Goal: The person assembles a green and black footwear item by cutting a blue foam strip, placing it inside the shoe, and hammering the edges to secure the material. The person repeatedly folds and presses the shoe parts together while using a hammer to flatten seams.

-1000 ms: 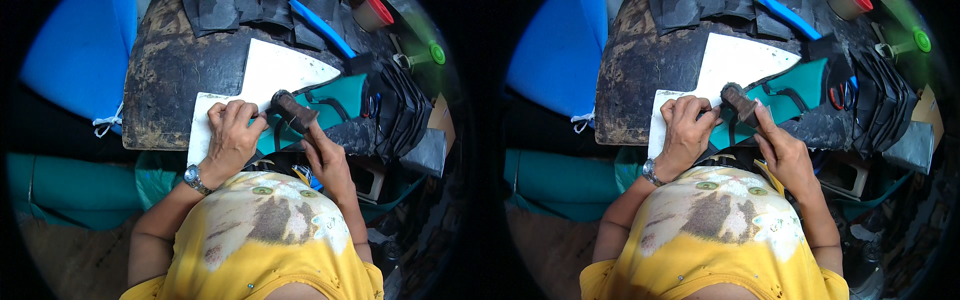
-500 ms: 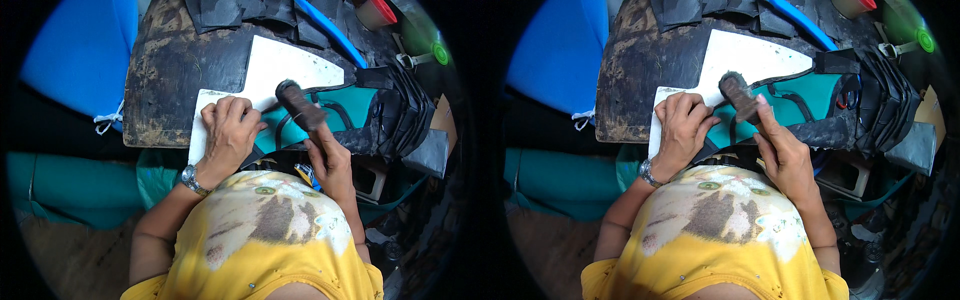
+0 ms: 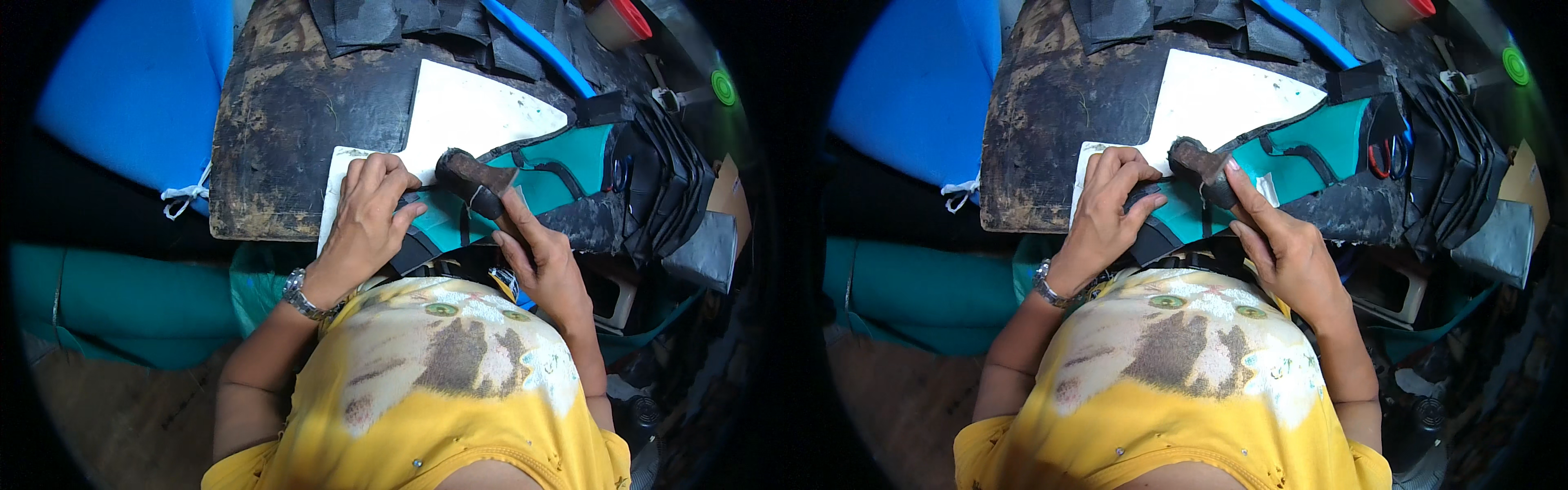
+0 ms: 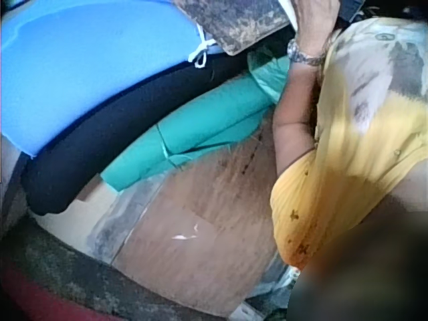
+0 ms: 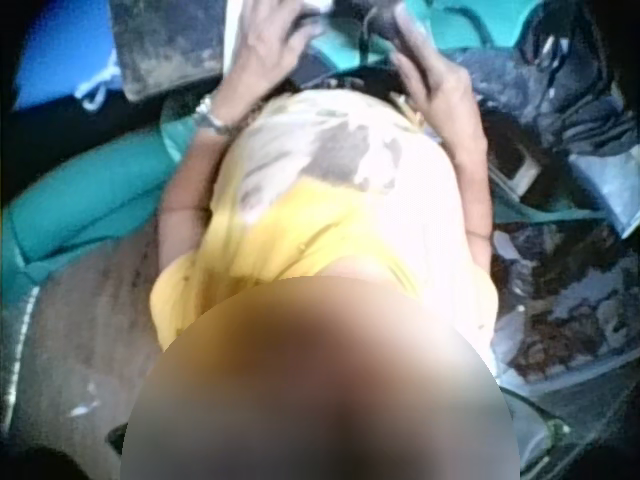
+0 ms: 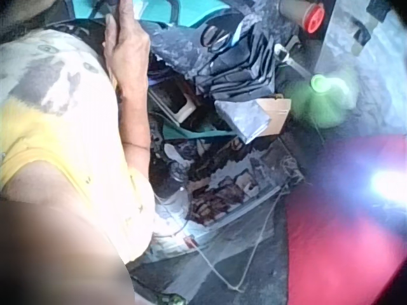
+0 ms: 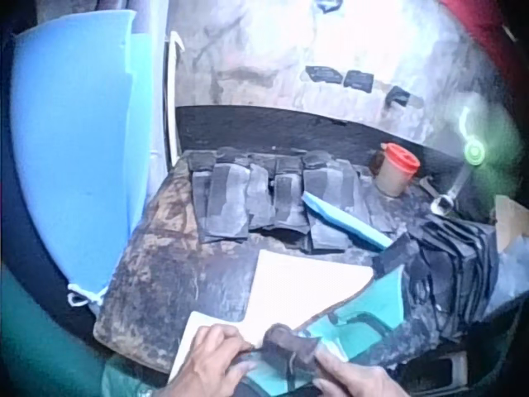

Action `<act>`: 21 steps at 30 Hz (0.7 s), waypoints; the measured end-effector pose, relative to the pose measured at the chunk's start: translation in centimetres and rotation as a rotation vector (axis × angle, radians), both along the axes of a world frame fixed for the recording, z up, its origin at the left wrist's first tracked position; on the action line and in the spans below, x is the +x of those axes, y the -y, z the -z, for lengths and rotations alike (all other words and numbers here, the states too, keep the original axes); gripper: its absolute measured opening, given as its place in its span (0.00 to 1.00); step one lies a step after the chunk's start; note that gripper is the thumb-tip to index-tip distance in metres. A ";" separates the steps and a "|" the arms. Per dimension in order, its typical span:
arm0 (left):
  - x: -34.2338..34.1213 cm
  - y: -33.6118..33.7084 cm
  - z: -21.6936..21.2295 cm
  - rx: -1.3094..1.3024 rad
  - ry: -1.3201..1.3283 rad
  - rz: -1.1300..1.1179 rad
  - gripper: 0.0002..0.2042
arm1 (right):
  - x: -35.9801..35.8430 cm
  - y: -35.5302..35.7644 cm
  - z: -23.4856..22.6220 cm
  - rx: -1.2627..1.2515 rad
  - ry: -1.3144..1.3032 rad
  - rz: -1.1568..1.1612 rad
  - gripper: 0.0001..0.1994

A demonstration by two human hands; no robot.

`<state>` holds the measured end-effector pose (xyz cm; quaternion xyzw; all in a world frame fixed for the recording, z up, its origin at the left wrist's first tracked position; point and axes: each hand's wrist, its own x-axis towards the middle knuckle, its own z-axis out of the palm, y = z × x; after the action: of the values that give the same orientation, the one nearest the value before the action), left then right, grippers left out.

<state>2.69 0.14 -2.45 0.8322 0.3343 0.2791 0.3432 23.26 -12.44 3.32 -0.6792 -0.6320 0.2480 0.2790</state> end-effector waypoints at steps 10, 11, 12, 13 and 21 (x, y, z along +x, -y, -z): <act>-0.3 -0.1 0.2 0.052 -0.025 0.050 0.10 | -0.4 -0.3 -0.8 -0.037 -0.006 0.006 0.34; -0.3 -0.1 0.2 0.071 -0.029 0.048 0.10 | -0.3 -0.3 -0.7 0.046 -0.012 0.030 0.34; -0.3 -0.1 0.3 0.083 -0.030 0.048 0.11 | -0.2 -0.2 -0.7 0.103 -0.009 0.055 0.34; -0.3 -0.1 0.3 0.092 -0.021 0.051 0.11 | -0.2 -0.3 -0.6 0.103 -0.066 0.033 0.34; -0.2 -0.1 0.5 0.020 0.000 0.028 0.23 | -0.3 -0.5 -0.4 0.127 -0.054 0.058 0.36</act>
<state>2.45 0.22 -2.97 0.8401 0.3198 0.2777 0.3390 22.98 -11.91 3.71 -0.6712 -0.6189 0.2174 0.3454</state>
